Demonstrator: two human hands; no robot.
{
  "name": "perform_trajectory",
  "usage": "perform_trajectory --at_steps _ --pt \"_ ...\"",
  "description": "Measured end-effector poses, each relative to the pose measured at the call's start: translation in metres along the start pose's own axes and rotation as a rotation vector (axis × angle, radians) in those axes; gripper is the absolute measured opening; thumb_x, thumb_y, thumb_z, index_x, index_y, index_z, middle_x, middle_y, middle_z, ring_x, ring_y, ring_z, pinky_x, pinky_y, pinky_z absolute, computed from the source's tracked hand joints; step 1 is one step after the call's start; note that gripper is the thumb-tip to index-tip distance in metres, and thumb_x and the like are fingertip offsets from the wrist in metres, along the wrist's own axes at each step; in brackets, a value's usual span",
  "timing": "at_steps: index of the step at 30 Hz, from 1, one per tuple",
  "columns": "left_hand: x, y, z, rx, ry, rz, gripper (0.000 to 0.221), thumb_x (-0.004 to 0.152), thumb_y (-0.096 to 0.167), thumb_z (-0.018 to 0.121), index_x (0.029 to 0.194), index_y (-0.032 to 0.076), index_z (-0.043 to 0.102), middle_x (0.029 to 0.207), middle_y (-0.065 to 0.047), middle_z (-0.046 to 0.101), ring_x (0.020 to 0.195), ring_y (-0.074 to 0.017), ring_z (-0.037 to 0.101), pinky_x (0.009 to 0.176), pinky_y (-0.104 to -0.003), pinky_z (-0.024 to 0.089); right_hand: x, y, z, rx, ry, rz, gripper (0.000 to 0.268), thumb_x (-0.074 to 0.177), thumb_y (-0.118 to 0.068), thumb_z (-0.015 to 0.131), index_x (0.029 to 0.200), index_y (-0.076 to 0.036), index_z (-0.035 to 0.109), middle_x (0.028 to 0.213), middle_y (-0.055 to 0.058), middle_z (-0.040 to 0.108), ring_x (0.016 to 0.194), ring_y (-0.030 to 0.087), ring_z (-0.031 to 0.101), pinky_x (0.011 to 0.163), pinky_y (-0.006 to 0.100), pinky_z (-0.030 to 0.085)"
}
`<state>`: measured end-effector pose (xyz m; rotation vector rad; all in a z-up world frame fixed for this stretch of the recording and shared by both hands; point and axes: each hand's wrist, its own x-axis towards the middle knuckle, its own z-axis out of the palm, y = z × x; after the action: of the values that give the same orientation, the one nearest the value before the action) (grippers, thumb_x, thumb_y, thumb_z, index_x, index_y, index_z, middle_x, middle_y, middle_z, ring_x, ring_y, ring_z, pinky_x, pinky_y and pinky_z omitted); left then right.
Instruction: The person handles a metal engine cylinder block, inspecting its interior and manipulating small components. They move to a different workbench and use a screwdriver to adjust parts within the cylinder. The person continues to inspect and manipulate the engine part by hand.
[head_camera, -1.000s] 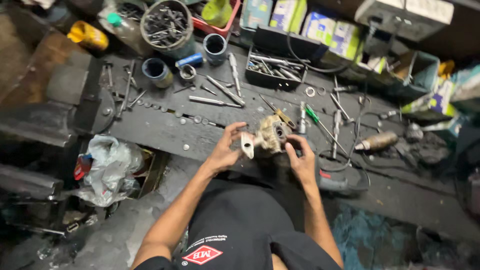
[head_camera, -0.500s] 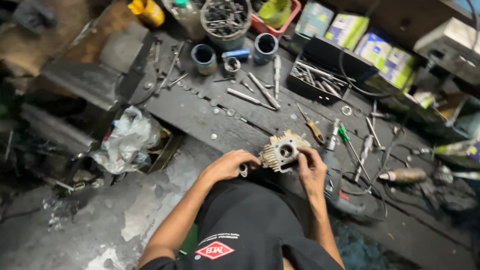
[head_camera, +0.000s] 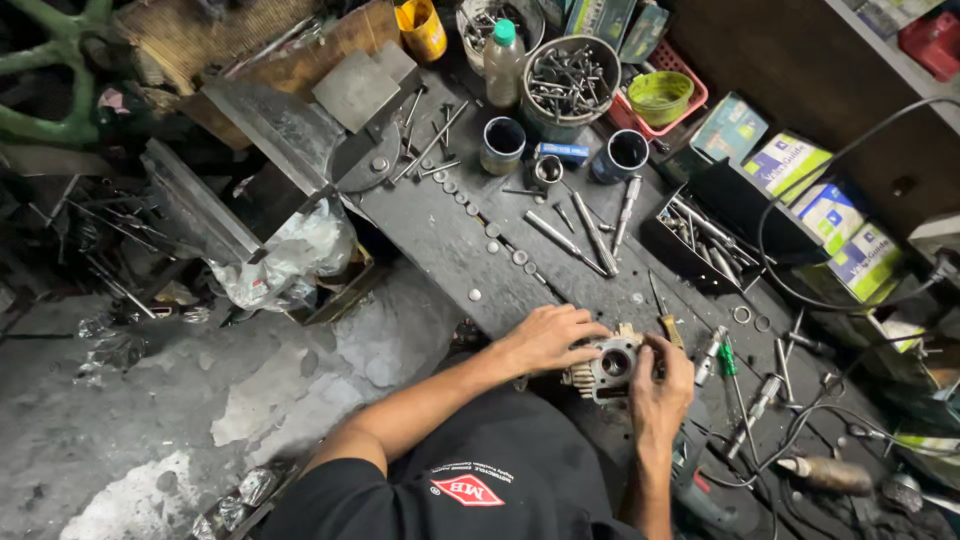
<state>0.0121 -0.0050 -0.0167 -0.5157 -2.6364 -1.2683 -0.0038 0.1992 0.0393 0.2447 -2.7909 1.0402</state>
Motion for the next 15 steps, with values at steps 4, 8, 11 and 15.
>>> perform_trajectory --at_steps 4,8,11,15 --pt "0.008 -0.006 0.007 -0.062 -0.008 0.071 0.017 0.092 0.033 0.074 0.100 0.018 0.073 0.096 -0.002 0.064 0.093 -0.0243 0.065 0.079 -0.041 0.054 0.006 -0.001 0.002 0.042 0.041 0.113 0.020 0.100 -0.013 0.064 0.116 -0.003 0.072 0.107 0.015 0.072 0.097 0.029 0.070 0.088 0.039 0.053" --pt "0.015 -0.012 0.012 -0.090 -0.027 0.113 0.016 0.091 0.032 0.074 0.097 0.017 0.074 0.096 -0.003 0.063 0.094 -0.0252 0.064 0.079 -0.040 0.054 0.008 0.004 0.003 0.055 0.023 0.188 0.019 0.100 -0.014 0.064 0.114 -0.004 0.072 0.106 0.014 0.073 0.094 0.027 0.071 0.084 0.037 0.055" --pt "0.019 -0.016 0.007 -0.123 -0.074 0.136 0.015 0.089 0.032 0.074 0.097 0.019 0.074 0.096 -0.002 0.063 0.094 -0.0253 0.063 0.080 -0.040 0.053 0.007 0.009 0.005 0.021 0.050 0.139 0.017 0.099 -0.013 0.066 0.110 -0.003 0.073 0.105 0.014 0.073 0.094 0.027 0.071 0.084 0.036 0.055" --pt "0.028 -0.016 0.000 -0.121 -0.120 0.178 0.017 0.086 0.034 0.076 0.095 0.020 0.073 0.095 -0.002 0.063 0.092 -0.0252 0.061 0.078 -0.040 0.051 0.002 0.012 0.010 0.114 0.121 0.214 0.014 0.098 -0.010 0.066 0.108 -0.003 0.073 0.103 0.012 0.073 0.093 0.027 0.071 0.085 0.036 0.055"
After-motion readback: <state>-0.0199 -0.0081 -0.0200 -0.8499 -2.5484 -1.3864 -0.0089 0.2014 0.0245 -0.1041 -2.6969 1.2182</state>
